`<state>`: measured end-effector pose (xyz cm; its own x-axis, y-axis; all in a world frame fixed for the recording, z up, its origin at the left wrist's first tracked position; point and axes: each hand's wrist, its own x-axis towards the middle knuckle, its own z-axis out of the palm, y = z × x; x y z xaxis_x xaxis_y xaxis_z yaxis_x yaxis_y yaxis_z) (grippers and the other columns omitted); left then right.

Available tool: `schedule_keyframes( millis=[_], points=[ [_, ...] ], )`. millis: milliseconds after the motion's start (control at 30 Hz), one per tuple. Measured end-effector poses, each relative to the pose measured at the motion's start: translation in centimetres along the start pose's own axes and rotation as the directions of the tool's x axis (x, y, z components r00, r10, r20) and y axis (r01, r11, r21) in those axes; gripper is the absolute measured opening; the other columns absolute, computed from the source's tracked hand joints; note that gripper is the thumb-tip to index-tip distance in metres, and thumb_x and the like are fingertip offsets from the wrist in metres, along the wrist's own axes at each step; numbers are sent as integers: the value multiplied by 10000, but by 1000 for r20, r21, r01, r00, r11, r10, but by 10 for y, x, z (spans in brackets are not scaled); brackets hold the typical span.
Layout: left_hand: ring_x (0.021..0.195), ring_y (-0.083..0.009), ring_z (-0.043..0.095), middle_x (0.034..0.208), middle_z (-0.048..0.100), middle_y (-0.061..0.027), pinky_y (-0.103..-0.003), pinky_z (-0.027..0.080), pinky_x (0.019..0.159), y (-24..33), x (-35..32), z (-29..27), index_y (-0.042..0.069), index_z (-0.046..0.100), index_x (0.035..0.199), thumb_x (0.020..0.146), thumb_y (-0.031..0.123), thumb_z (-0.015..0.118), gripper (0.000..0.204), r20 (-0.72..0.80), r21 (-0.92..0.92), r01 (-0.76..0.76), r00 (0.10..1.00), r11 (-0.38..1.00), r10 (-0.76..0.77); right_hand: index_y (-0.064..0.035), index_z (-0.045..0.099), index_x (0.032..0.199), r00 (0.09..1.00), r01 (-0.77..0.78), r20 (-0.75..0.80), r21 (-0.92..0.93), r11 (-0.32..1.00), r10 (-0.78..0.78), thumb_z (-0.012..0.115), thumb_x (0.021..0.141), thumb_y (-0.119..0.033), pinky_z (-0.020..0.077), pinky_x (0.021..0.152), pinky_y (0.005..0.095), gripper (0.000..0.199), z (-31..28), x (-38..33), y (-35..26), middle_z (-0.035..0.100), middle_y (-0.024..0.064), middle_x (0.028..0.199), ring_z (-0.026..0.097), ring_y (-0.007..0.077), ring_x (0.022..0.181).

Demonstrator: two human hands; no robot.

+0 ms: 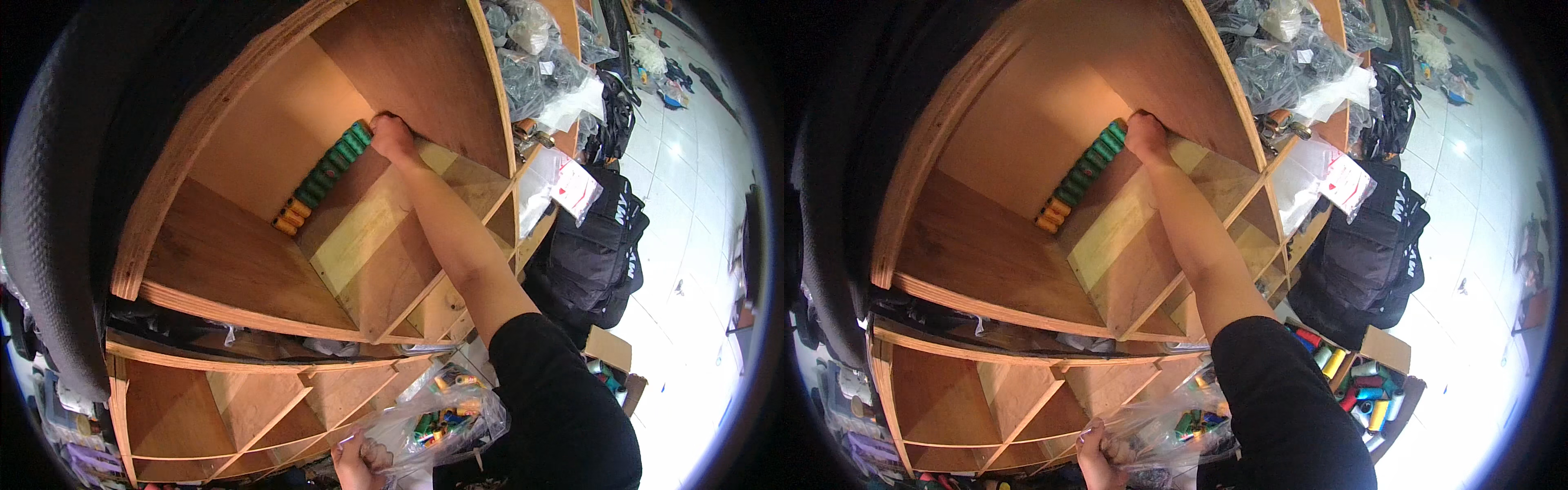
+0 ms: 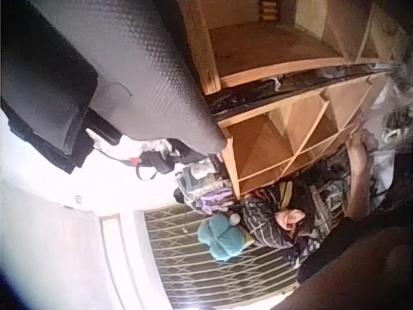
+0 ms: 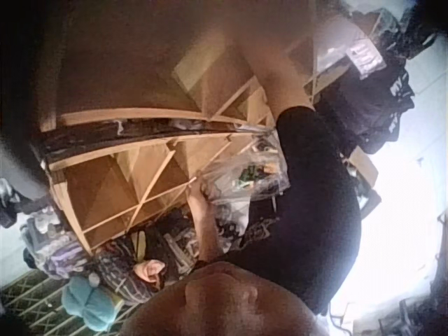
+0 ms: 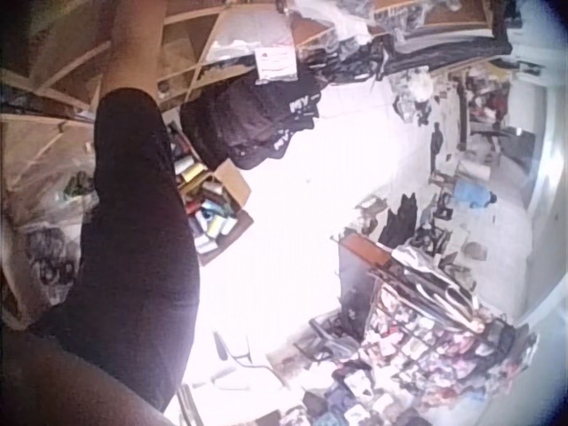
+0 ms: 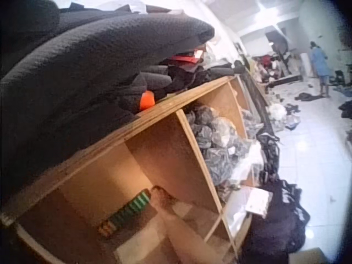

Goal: The person organizes thread spools by removing them one at a time from a plastic bag and placing them into a wooden shelving unit.

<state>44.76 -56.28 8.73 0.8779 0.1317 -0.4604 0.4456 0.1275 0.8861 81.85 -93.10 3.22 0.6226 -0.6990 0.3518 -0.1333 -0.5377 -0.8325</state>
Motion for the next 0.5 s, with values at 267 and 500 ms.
schedule_keyframes(
  millis=[267,500],
  points=[
    [397,-79,349,635,447,-10,-247,260,339,8,2,-27,58,484,957,843,123,550,147,197,-156,100,978,983,-69,11,635,863,961,246,118,62,967,-252,639,680,-165,509,709,345,254,-70,-68,-14,651,170,820,636,303,779],
    [352,-72,330,487,383,24,-222,230,314,28,-8,-20,96,452,685,853,178,558,215,164,-1,-38,986,999,37,1,571,1076,240,-487,898,440,754,-369,561,864,-190,476,665,246,286,-252,-228,-85,637,92,949,605,136,844]
  ],
)
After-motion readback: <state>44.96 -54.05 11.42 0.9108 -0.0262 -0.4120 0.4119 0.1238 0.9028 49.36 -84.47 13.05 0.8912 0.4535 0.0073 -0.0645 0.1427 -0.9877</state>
